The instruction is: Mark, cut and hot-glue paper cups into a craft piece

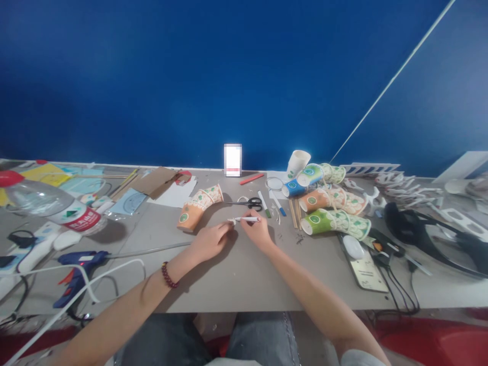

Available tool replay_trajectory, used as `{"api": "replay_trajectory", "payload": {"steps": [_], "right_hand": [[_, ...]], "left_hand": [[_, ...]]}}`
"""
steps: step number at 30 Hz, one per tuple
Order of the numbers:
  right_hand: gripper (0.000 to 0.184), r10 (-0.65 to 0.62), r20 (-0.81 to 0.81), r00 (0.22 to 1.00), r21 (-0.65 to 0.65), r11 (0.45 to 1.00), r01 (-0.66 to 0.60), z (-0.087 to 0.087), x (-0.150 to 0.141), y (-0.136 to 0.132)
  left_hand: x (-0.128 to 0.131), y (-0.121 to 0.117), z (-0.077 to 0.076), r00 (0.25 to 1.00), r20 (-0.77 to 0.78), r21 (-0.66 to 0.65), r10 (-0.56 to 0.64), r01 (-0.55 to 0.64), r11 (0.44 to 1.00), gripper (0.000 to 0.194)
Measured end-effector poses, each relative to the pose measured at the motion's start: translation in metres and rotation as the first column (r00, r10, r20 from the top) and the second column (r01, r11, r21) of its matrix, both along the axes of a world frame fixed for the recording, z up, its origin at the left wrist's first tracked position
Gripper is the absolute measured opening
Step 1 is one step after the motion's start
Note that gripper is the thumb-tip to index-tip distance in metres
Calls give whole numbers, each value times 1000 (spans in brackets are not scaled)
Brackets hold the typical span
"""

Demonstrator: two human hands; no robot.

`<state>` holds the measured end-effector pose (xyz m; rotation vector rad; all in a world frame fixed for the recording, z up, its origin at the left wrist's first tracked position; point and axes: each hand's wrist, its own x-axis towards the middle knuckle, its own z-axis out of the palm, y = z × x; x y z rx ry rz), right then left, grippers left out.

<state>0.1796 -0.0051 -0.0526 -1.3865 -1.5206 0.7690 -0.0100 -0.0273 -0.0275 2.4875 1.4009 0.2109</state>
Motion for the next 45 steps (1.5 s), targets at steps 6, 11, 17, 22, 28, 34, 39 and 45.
{"api": "replay_trajectory", "payload": {"steps": [6,11,17,22,28,34,39,45], "right_hand": [[11,6,-7,1000,1,1000,-6,0,0,0],[11,2,-21,1000,0,1000,-2,-1,0,0],[9,8,-36,999,-2,1000,-8,-1,1,1],[7,9,-57,998,-10,1000,-9,-3,1,1],[7,15,-74,997,-7,1000,-15,-7,2,4],[8,4,-76,997,-5,1000,-4,-10,2,5],[6,-5,-92,996,-17,1000,3,-9,2,4],[6,1,-105,994,-14,1000,-3,-12,3,5]], "left_hand": [[0,0,1,1000,7,2,-4,4,1000,38],[-1,0,2,1000,13,-5,-2,2,1000,38],[-1,1,1,1000,14,3,2,-2,1000,39],[-1,1,-2,1000,27,12,2,-2,1000,39],[-1,2,-1,1000,23,8,1,-1,1000,39],[-1,1,1,1000,5,-8,8,-8,1000,41],[-1,1,0,1000,22,0,5,-5,1000,39],[-1,2,-1,1000,30,7,0,0,1000,39]]}}
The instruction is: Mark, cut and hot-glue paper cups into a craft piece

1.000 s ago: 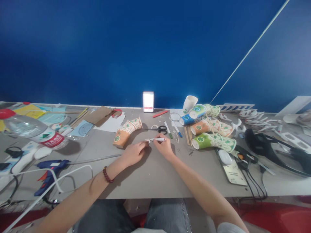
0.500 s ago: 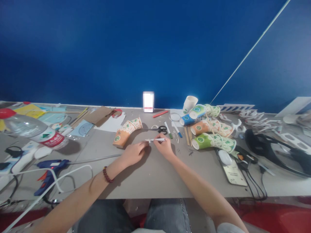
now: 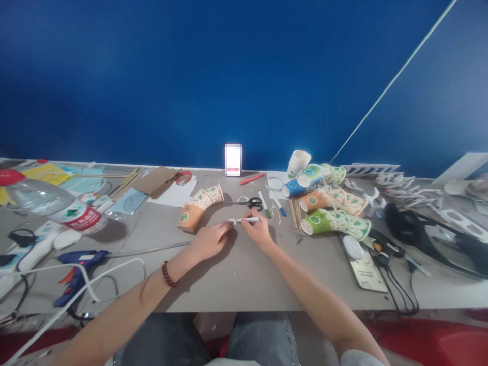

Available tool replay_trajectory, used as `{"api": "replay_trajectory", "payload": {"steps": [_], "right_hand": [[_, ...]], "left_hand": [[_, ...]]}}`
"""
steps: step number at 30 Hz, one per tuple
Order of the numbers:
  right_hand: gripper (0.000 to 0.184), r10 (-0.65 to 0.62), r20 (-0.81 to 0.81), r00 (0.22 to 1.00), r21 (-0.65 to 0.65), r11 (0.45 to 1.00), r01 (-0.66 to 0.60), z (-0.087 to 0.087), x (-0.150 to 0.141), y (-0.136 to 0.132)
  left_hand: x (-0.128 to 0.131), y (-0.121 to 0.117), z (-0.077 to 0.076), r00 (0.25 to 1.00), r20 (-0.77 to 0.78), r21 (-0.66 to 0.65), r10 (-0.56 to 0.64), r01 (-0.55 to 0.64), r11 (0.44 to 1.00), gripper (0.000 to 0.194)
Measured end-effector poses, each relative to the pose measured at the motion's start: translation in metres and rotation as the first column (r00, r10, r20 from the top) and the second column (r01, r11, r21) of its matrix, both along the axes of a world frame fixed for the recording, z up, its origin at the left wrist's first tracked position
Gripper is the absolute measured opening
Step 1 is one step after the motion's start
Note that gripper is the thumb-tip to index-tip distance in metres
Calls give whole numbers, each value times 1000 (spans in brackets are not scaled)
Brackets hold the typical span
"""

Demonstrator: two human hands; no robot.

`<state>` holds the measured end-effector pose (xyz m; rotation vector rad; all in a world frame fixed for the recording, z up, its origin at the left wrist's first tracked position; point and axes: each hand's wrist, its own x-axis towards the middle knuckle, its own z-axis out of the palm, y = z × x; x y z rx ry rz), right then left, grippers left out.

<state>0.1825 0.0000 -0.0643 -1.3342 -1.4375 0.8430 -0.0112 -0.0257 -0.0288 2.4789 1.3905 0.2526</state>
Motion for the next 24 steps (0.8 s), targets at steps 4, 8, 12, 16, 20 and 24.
{"api": "replay_trajectory", "payload": {"steps": [4,8,12,16,20,24], "right_hand": [[7,-1,-14,1000,-7,1000,1,-2,0,1],[7,-8,-44,999,-33,999,6,0,0,1],[8,-35,-47,998,-49,998,32,4,-1,-1],[7,-28,-22,999,-63,998,27,6,-2,-2],[6,-15,-19,1000,-55,998,14,7,-2,-2],[6,-10,-18,1000,-39,999,9,8,-2,-3]], "left_hand": [[0,0,-1,1000,7,-3,-1,1,1000,39],[0,0,-2,1000,16,2,1,-1,1000,39],[0,0,-2,1000,14,-3,1,-1,1000,40],[1,1,0,1000,7,-3,5,-5,1000,39],[1,0,1,1000,-4,-8,5,-5,1000,40],[1,0,2,1000,-9,-15,4,-4,1000,40]]}}
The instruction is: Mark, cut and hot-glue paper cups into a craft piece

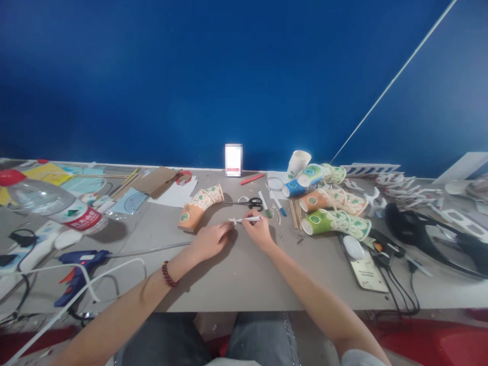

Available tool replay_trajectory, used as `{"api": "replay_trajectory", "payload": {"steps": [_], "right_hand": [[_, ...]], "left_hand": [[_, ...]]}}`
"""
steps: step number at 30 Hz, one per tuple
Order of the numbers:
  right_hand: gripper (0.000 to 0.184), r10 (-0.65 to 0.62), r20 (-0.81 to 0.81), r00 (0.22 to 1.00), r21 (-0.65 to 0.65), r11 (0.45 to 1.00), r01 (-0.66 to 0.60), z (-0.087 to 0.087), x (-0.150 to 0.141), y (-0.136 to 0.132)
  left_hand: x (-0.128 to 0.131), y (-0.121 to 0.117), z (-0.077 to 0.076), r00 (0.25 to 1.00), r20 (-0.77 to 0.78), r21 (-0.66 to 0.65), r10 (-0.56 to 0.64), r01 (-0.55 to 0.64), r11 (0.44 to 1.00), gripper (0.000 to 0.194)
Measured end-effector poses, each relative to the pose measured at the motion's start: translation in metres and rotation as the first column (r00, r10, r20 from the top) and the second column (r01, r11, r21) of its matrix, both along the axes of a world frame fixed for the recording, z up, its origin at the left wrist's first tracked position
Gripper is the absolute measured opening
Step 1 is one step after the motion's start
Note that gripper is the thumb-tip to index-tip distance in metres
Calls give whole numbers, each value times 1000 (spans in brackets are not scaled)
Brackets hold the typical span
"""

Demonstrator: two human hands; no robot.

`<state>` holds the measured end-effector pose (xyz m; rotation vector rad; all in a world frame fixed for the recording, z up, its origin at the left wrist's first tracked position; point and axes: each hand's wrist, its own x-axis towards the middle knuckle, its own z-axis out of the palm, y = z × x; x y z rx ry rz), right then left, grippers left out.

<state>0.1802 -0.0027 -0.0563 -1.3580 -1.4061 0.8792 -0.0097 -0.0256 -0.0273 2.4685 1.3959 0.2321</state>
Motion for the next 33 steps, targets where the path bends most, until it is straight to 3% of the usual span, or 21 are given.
{"api": "replay_trajectory", "payload": {"steps": [8,23,33], "right_hand": [[9,-9,9,1000,-24,1000,9,5,-1,0],[8,-15,-98,995,-41,999,11,-5,1,2],[11,-5,-100,995,-27,1000,2,-3,-1,0]], "left_hand": [[-1,0,-1,1000,-3,15,-7,7,1000,40],[-1,-2,2,999,-41,28,-22,23,999,46],[1,-3,-1,996,-89,54,-9,14,998,48]]}}
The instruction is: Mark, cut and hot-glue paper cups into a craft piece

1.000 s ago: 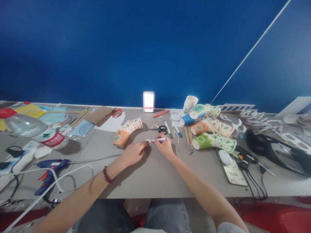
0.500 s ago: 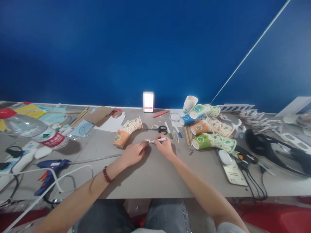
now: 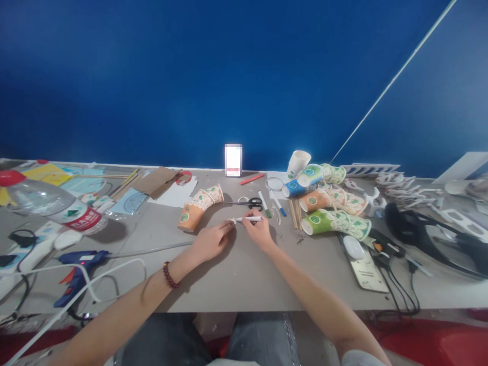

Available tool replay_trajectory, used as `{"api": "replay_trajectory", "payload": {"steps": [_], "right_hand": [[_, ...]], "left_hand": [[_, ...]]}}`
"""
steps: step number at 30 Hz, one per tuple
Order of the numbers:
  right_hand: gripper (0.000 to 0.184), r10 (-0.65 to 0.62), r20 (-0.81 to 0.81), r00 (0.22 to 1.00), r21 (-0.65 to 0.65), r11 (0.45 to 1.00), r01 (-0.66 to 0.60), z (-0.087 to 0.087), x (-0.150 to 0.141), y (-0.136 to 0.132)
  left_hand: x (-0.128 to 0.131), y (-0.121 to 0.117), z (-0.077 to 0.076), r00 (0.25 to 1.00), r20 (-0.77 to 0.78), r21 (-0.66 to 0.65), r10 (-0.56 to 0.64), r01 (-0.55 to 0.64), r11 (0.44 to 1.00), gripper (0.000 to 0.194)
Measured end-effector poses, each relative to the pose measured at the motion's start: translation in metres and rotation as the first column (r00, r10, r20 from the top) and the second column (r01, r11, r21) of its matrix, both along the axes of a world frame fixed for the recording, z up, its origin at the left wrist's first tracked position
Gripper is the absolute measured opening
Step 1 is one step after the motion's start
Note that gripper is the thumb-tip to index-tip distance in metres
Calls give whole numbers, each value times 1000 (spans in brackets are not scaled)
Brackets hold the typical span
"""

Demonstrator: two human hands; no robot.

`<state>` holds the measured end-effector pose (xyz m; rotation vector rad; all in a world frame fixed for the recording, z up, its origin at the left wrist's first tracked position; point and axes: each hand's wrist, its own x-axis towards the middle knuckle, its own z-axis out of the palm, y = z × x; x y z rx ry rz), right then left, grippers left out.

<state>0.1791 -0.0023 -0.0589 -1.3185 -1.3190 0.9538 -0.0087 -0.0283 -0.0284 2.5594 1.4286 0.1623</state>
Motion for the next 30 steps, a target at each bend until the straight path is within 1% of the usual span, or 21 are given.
{"api": "replay_trajectory", "payload": {"steps": [5,10,13,17,24,30], "right_hand": [[10,-3,13,1000,-6,1000,4,-3,2,1],[10,-8,27,1000,-6,1000,9,-2,2,1],[10,-10,30,1000,-12,1000,11,-2,1,1],[9,-12,30,999,-23,1000,12,-3,1,2],[11,-15,8,1000,-33,999,15,-3,0,2],[12,-12,12,1000,-31,999,12,0,0,1]], "left_hand": [[-2,0,-1,997,75,-7,25,-25,1000,49],[-2,0,-3,990,130,-17,46,-44,999,46],[-2,1,-3,987,141,-8,82,-82,997,44],[-4,3,-1,987,115,1,111,-112,994,42],[-3,2,2,997,34,-15,75,-75,997,44],[-3,2,5,985,7,5,175,-175,985,36]]}}
